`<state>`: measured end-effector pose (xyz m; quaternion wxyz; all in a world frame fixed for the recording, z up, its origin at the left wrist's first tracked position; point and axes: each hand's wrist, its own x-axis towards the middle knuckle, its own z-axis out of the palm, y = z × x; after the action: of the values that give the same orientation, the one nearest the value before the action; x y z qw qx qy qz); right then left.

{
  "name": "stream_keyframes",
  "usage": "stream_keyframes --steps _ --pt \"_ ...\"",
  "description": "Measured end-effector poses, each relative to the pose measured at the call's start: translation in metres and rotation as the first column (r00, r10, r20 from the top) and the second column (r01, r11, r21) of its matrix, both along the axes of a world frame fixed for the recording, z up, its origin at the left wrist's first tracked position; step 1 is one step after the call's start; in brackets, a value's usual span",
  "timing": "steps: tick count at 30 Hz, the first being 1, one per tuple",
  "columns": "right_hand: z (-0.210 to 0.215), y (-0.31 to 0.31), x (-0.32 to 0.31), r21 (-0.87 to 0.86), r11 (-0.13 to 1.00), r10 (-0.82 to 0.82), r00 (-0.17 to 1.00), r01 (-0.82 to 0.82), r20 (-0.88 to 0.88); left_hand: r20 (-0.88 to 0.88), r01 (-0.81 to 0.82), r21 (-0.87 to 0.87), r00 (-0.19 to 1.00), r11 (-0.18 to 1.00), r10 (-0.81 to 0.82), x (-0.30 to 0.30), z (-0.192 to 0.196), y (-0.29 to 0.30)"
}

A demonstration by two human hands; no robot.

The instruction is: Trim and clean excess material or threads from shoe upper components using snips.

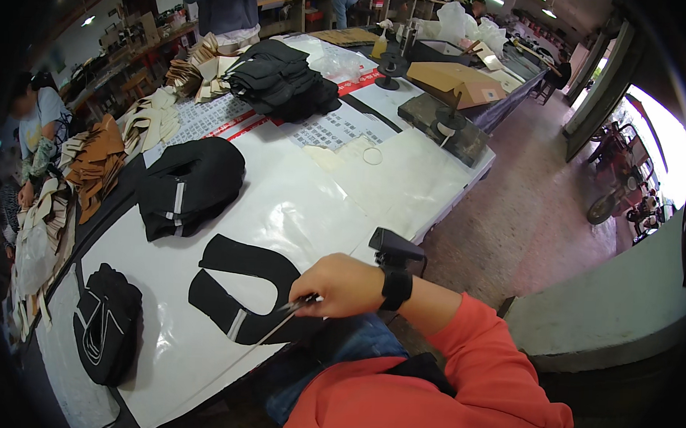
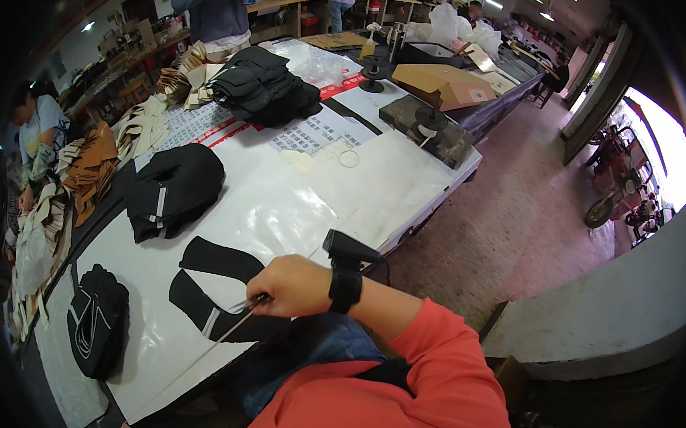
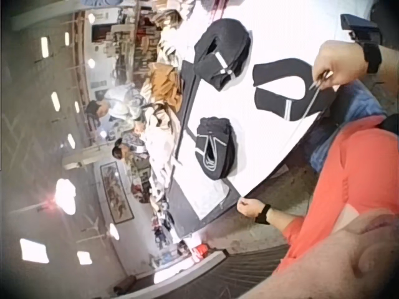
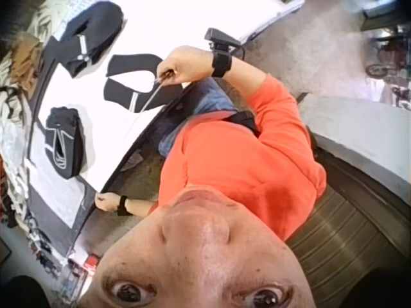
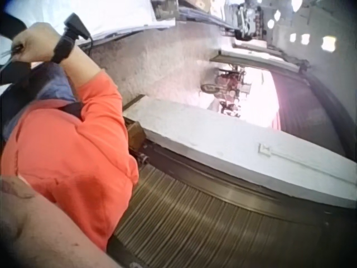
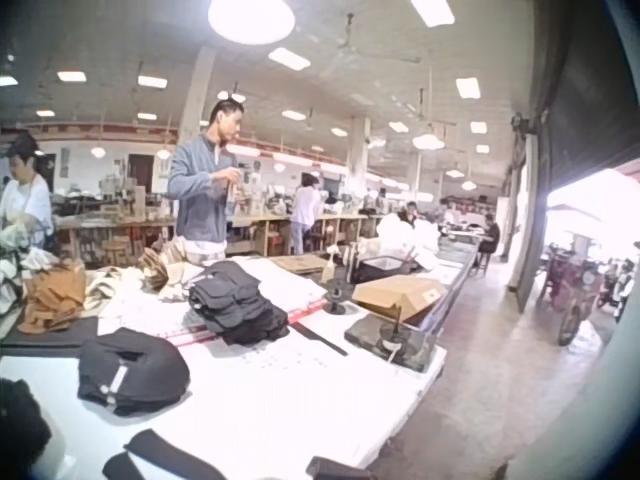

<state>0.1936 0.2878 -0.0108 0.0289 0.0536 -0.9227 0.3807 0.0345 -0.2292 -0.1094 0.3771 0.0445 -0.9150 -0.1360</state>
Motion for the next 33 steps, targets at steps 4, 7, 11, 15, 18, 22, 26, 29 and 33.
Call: stream_keyframes --steps 4,7,11,15,18,22,26,29,33 --pt "-0.005 0.037 -0.002 -0.195 0.972 -0.154 0.982 0.132 -0.107 0.054 -0.001 0.077 0.999 0.997 -0.003 -0.003 0.016 0.023" --pt "-0.002 0.067 0.0 -0.219 0.892 -0.429 0.892 0.394 -0.142 -0.014 0.183 0.104 0.983 0.978 -0.182 -0.008 0.023 0.066" --pt "0.008 0.091 0.013 -0.255 0.719 -0.693 0.695 0.647 -0.19 0.031 0.326 0.343 0.934 0.881 -0.357 -0.015 0.03 0.122" --pt "0.015 0.11 0.014 -0.251 0.64 -0.768 0.598 0.726 -0.228 0.013 0.487 0.419 0.841 0.766 -0.541 -0.029 0.028 0.151" --pt "0.022 0.121 0.016 -0.174 0.626 -0.778 0.598 0.76 -0.192 -0.004 0.637 0.409 0.717 0.654 -0.697 -0.009 0.024 0.191" --pt "-0.002 0.174 0.008 -0.171 0.659 -0.729 0.565 0.733 -0.386 0.112 0.797 0.338 0.495 0.501 -0.862 0.036 0.007 0.242" --pt "-0.017 0.251 -0.021 0.137 0.482 -0.736 0.485 0.865 -0.473 0.267 0.846 0.166 0.455 0.506 -0.849 0.061 -0.02 0.259" --pt "-0.026 0.308 -0.051 0.425 0.327 -0.777 0.496 0.844 -0.387 0.262 0.836 0.138 0.486 0.531 -0.834 0.064 -0.017 0.273" --pt "-0.044 0.381 -0.103 0.609 0.234 -0.831 0.481 0.758 -0.28 0.304 0.778 0.111 0.565 0.618 -0.767 0.062 -0.025 0.281"
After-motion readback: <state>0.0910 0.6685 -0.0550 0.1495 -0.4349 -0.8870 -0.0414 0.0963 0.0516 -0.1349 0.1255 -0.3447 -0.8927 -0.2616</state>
